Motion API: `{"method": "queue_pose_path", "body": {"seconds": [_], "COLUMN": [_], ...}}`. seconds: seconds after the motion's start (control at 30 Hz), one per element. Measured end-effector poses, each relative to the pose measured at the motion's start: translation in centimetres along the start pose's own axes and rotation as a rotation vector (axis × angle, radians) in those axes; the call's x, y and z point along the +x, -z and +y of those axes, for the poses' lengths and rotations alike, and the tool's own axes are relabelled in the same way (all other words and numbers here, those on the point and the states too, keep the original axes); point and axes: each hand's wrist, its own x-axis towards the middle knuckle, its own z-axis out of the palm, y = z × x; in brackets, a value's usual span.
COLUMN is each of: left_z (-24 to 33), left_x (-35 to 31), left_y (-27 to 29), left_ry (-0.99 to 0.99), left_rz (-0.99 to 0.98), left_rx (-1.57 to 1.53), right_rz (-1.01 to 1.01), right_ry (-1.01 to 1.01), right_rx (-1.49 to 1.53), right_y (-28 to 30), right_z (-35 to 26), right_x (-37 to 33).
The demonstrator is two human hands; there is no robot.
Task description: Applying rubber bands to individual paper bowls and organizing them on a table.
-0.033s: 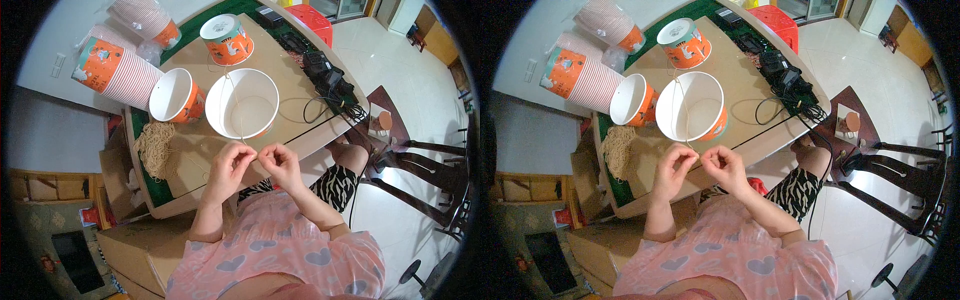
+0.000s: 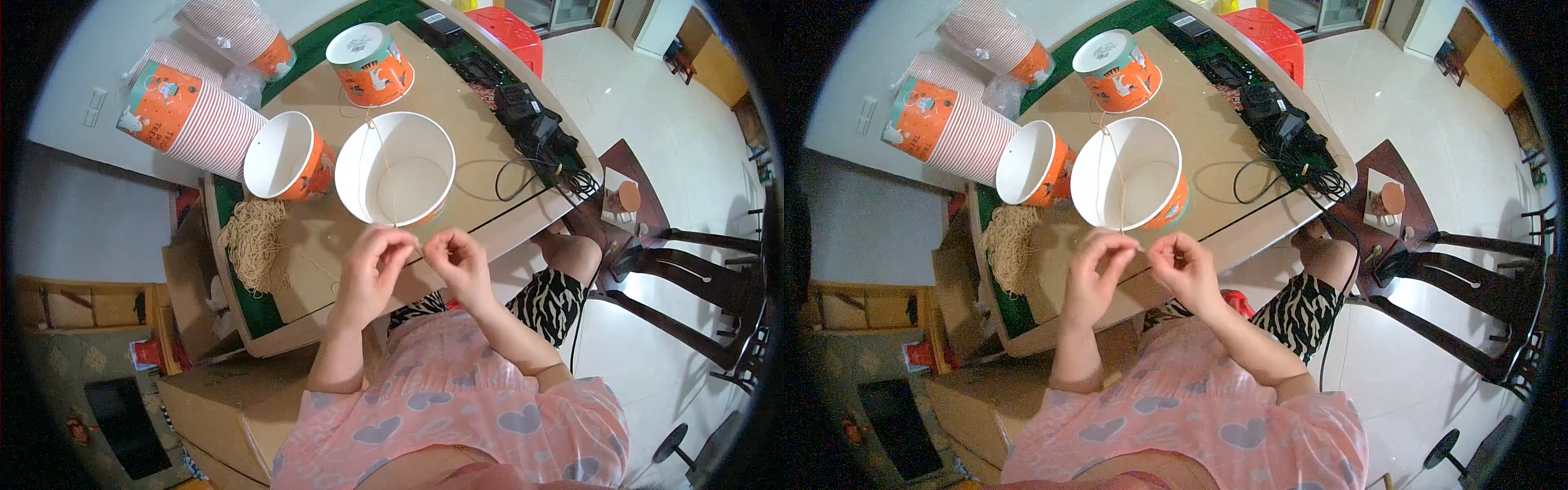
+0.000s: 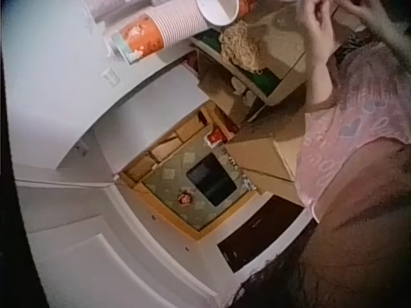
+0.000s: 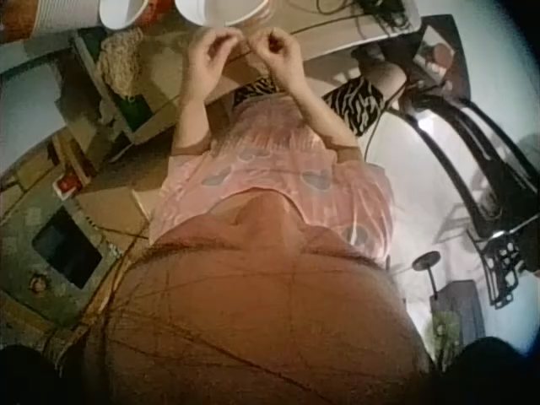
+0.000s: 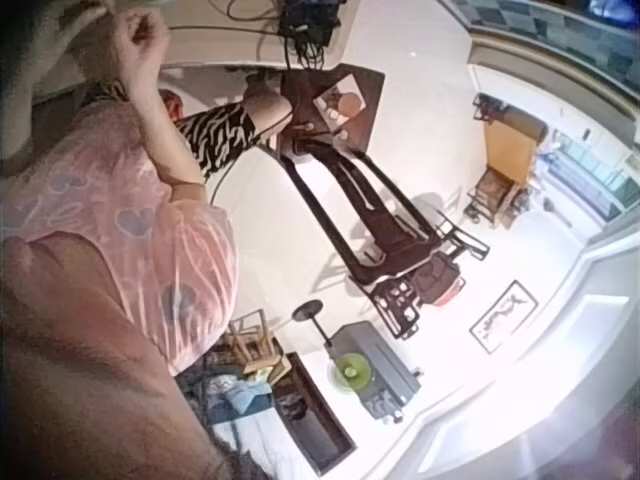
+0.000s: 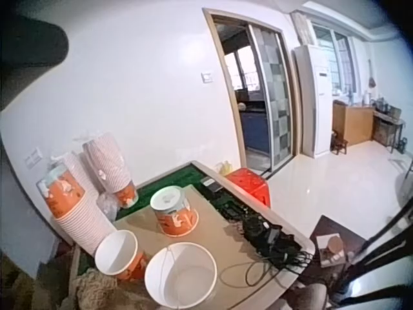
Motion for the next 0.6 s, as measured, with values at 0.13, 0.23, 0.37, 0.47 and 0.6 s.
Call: {"method": "queue_pose_path", "body": {"seconds": [0.13, 0.23, 0.37, 0.47, 0.6], "left_z": [0.1, -0.8, -1.3, -1.4, -1.1], "left_x": [3.4, 5.4, 6.4, 6.5, 6.8], "left_y": [0.8, 1.5, 1.4, 1.6, 1.6], "left_ry": [-0.165, -0.221, 0.051, 0.047, 0.058], "left_rz": [0.050, -0.085, -0.357, -0.388, -0.414], "left_rx": [0.220, 0.339, 0.205, 0.173, 0.148], "right_rz": [0.103, 0.141, 0.155, 0.117, 0.111], "right_ry": [-0.048, -0.050, -0.011, -0.032, -0.048], "right_rx": [0.084, 0.158, 0.184, 0.138, 0.129], "right_y": [-0.1, -0.6, -0.6, -0.5, -0.3], "right_z": [0.6, 0.8, 1.1, 1.1, 1.3], "right_x": [1.8, 2.2, 2.5, 2.5, 2.7]}}
